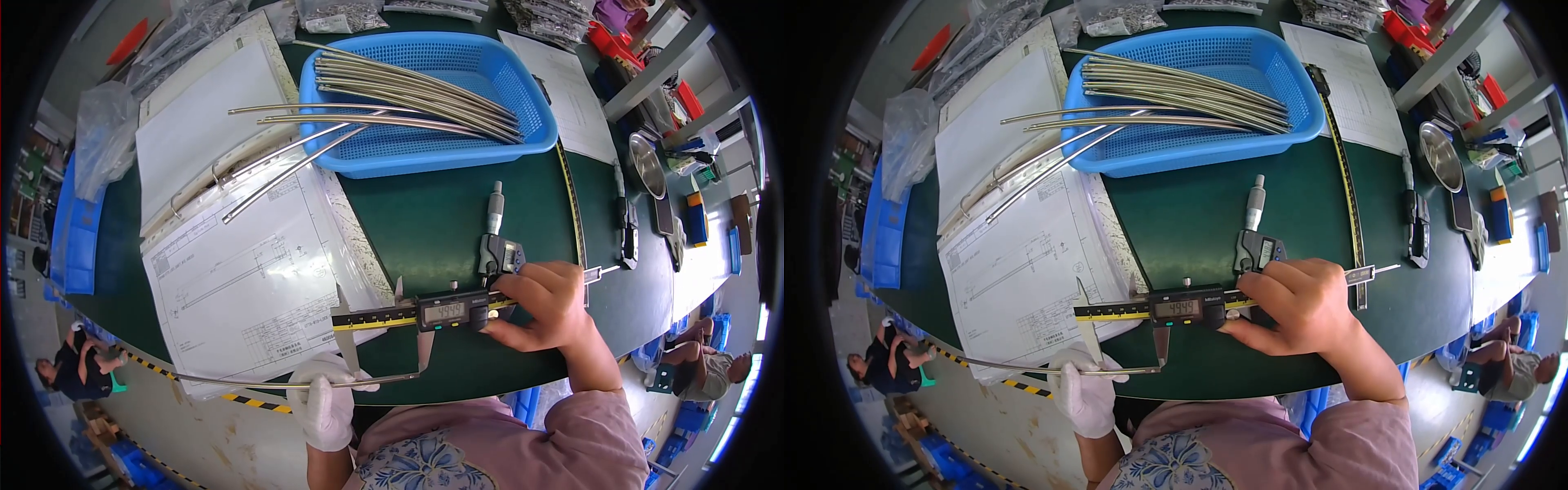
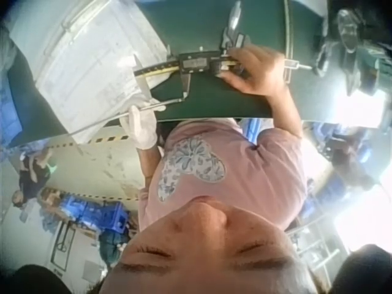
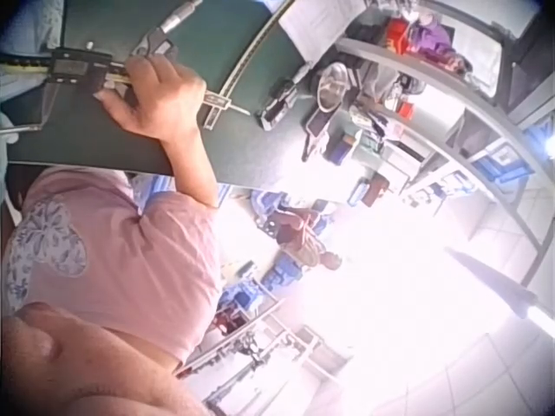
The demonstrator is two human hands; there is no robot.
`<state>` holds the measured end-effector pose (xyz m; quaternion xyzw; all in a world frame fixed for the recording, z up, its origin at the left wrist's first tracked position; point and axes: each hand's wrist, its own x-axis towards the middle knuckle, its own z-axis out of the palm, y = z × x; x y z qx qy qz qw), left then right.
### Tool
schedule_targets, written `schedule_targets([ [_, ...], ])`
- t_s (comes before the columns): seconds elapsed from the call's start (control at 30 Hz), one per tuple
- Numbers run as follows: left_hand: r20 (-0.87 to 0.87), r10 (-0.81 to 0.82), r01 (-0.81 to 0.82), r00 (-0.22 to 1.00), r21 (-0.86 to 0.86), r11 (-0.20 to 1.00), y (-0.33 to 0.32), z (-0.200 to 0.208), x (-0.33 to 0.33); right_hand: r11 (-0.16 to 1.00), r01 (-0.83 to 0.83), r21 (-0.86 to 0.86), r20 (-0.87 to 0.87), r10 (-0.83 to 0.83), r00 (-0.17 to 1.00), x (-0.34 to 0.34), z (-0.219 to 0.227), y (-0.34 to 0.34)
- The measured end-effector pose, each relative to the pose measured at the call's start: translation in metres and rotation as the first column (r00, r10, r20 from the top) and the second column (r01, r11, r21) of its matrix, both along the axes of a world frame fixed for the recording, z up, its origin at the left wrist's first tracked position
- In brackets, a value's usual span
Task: Measure the length of metal rods using a digital caliper according to technical specifications.
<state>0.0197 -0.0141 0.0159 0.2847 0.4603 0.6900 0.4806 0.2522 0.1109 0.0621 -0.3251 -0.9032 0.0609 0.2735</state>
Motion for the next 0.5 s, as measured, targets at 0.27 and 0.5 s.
schedule_targets([
  [0.27,-0.006,-0.02,0.02,1.0,0.008,1.0,0.0001,-0.0005,-0.0015,1.0,-0.003,-0.004,-0.005,0.003,1.0,-0.0001,-0.0001,0.0005],
  [0.5,-0.01,-0.029,0.03,1.0,0.04,0.999,0.0005,-0.0017,-0.0015,1.0,-0.007,-0.008,-0.012,0.007,1.0,0.0001,-0.0011,0.0005],
])
